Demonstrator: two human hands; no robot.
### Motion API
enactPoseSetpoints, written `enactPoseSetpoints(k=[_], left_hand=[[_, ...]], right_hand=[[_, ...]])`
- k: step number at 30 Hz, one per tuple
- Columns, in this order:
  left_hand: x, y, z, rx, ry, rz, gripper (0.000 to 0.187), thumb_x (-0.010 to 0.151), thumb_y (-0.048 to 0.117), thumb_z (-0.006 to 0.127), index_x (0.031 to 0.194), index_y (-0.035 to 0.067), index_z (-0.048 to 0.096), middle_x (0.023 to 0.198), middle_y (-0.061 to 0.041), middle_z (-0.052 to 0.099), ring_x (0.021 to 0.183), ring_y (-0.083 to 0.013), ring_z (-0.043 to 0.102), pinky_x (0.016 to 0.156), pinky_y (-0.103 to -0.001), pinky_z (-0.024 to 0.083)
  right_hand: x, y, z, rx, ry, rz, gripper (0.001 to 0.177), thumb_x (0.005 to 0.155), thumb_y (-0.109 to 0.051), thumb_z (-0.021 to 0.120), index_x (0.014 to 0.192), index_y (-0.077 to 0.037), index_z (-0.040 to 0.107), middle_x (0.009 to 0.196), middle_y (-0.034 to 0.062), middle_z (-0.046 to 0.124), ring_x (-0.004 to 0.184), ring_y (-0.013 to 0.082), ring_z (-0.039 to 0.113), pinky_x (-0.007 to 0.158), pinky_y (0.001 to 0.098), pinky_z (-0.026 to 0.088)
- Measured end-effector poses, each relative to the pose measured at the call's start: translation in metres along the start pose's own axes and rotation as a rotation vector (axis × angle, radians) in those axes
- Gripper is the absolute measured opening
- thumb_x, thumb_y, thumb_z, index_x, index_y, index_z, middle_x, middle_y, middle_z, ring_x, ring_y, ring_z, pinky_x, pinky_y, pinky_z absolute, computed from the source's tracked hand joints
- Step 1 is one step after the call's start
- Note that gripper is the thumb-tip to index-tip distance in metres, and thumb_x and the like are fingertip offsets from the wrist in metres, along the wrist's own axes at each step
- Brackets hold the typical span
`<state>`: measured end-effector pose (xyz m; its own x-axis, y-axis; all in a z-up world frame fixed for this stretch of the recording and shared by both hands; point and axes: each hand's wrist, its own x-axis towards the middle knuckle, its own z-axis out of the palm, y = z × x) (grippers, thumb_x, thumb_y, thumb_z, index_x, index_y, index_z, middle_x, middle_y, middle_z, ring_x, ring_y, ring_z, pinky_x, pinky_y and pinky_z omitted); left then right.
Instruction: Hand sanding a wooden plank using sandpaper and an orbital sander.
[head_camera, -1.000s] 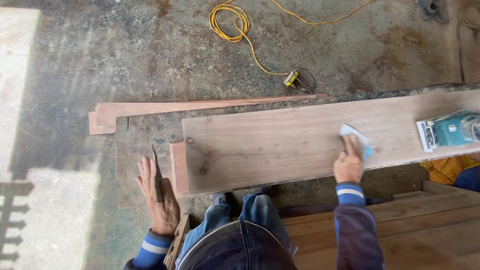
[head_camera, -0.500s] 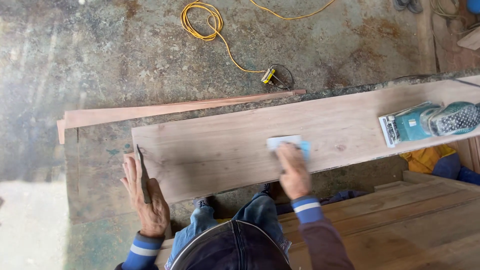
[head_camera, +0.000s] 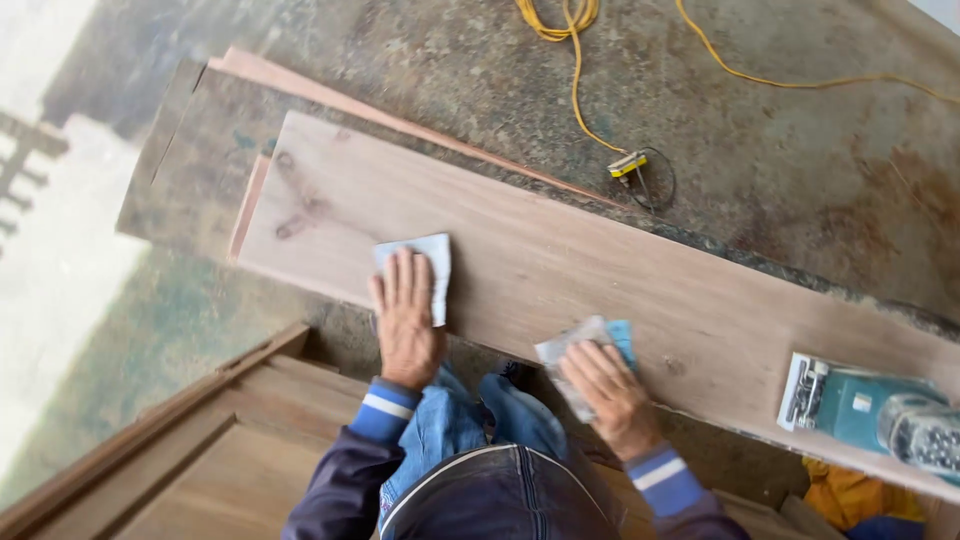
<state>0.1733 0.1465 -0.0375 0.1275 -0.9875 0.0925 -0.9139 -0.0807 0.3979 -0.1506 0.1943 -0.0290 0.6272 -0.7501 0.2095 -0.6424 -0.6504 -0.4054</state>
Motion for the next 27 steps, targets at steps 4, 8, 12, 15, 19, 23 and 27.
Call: enactPoseSetpoints(k=[4, 8, 12, 15, 19, 23, 27], left_hand=[[-0.031, 0.085, 0.011, -0.185, -0.109, 0.150, 0.083, 0.076, -0.002, 0.050, 0.157, -0.003, 0.033, 0.166, -0.026, 0.027, 0.156, -0.0415, 0.020, 0.125, -0.062, 0.009], [-0.025, 0.104, 0.002, -0.322, -0.089, 0.168, 0.075, 0.084, 0.004, 0.052, 0.156, -0.005, 0.033, 0.165, -0.025, 0.030, 0.155, -0.0439, 0.022, 0.125, -0.064, 0.013], [0.008, 0.001, -0.028, -0.177, 0.154, -0.130, 0.072, 0.087, 0.001, 0.049, 0.157, -0.003, 0.035, 0.165, -0.025, 0.031, 0.156, -0.0414, 0.025, 0.127, -0.064, 0.012], [0.032, -0.053, -0.042, -0.035, 0.305, -0.236, 0.076, 0.084, -0.003, 0.047, 0.158, -0.005, 0.033, 0.167, -0.027, 0.029, 0.158, -0.0431, 0.021, 0.128, -0.062, 0.011], [0.045, -0.089, -0.037, -0.025, 0.179, -0.255, 0.071, 0.090, 0.001, 0.050, 0.159, -0.001, 0.033, 0.168, -0.024, 0.028, 0.159, -0.0401, 0.020, 0.130, -0.055, 0.009], [0.045, -0.103, -0.028, 0.009, 0.068, -0.204, 0.073, 0.090, 0.006, 0.050, 0.160, -0.001, 0.030, 0.169, -0.023, 0.024, 0.159, -0.0376, 0.017, 0.128, -0.056, 0.006], [0.046, -0.104, -0.026, -0.018, 0.099, -0.214, 0.067, 0.099, 0.013, 0.049, 0.162, 0.001, 0.029, 0.170, -0.021, 0.023, 0.159, -0.0374, 0.015, 0.129, -0.056, 0.005]], right_hand=[[-0.033, 0.030, -0.030, -0.076, 0.042, 0.002, 0.043, 0.091, -0.015, 0.065, 0.133, -0.008, 0.064, 0.143, 0.0103, 0.060, 0.138, 0.0288, 0.054, 0.120, 0.0479, 0.040], [0.007, 0.012, 0.007, -0.036, 0.089, 0.001, 0.037, 0.093, -0.019, 0.060, 0.124, -0.001, 0.069, 0.136, 0.0145, 0.064, 0.135, 0.0338, 0.056, 0.119, 0.0513, 0.041], [0.108, -0.053, 0.043, 0.094, 0.100, -0.224, 0.043, 0.095, -0.022, 0.051, 0.122, 0.006, 0.069, 0.133, 0.0200, 0.064, 0.133, 0.0359, 0.055, 0.117, 0.0539, 0.040], [0.152, -0.069, 0.072, 0.035, 0.066, -0.287, 0.034, 0.098, -0.008, 0.052, 0.124, 0.003, 0.071, 0.134, 0.0177, 0.067, 0.135, 0.0341, 0.056, 0.119, 0.0508, 0.042], [0.127, -0.043, 0.026, 0.058, 0.008, -0.296, 0.035, 0.099, -0.010, 0.053, 0.127, 0.002, 0.070, 0.135, 0.0177, 0.067, 0.133, 0.0326, 0.058, 0.117, 0.0481, 0.044], [0.057, 0.002, -0.006, 0.042, 0.006, -0.237, 0.040, 0.098, -0.028, 0.054, 0.126, -0.003, 0.068, 0.131, 0.0148, 0.067, 0.129, 0.0311, 0.061, 0.115, 0.0479, 0.046], [0.089, -0.022, 0.014, 0.038, -0.002, -0.190, 0.036, 0.100, -0.022, 0.054, 0.126, -0.002, 0.068, 0.128, 0.0158, 0.070, 0.127, 0.0319, 0.062, 0.113, 0.0470, 0.048]])
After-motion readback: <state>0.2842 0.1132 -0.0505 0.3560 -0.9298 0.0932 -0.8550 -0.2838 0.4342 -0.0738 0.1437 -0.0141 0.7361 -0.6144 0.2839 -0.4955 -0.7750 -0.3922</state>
